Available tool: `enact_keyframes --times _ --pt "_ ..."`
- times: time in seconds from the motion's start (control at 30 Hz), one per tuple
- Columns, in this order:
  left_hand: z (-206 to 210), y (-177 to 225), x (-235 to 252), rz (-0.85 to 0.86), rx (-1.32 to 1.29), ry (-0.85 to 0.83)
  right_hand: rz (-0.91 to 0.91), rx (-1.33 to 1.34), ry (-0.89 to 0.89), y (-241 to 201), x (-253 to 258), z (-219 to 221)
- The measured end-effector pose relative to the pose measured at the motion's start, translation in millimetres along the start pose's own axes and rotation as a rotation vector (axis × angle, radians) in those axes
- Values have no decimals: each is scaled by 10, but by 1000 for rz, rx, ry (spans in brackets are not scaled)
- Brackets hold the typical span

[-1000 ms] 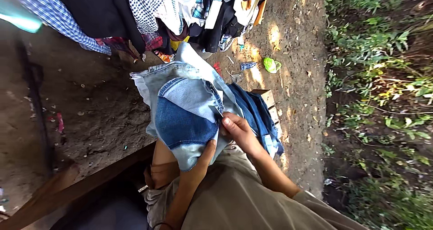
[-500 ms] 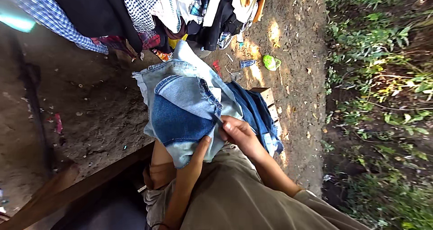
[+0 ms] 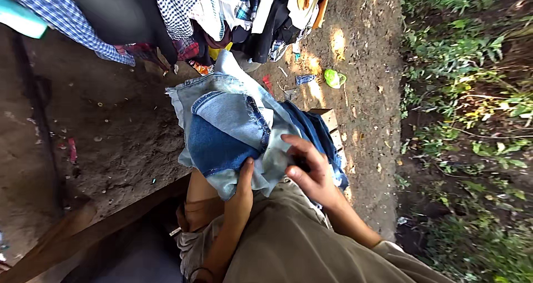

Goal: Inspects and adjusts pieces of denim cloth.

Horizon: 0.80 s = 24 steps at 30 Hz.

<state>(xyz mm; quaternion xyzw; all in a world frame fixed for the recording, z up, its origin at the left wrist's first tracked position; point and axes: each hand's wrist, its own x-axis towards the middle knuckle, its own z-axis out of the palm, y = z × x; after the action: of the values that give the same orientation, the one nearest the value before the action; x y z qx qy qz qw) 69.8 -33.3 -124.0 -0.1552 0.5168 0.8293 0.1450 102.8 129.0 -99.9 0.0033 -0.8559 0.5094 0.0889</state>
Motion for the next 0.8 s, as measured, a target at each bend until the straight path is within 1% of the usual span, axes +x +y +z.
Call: enact_keyframes --times 0.13,0.2,0.27,0.33,0.4,0.5,0.6,0.7,0.77,0.8 --pt "3 5 -21 3 -5 -35 -99 -274 -59 116 7 68" --pt "-1 15 -20 2 -24 -32 -104 -308 -42 204 7 122" --pt "-11 16 -6 13 -36 -15 -52 -218 32 258 26 107" --pt "-19 19 8 16 -54 20 24 -17 135 259 74 22" --pt "-15 24 15 3 -79 32 21 95 173 222 109 -40" --pt "5 36 16 -14 -75 4 -74 63 37 157 70 -3" --pt "25 55 1 -11 -75 -16 -116 -119 -53 184 38 121" --pt "16 63 -22 20 -66 -49 -100 -178 -48 232 21 192" --pt "14 59 -11 20 -55 -21 -58 -107 9 255 33 188" --pt "12 63 -7 16 -44 -8 -22 -27 57 259 44 162"
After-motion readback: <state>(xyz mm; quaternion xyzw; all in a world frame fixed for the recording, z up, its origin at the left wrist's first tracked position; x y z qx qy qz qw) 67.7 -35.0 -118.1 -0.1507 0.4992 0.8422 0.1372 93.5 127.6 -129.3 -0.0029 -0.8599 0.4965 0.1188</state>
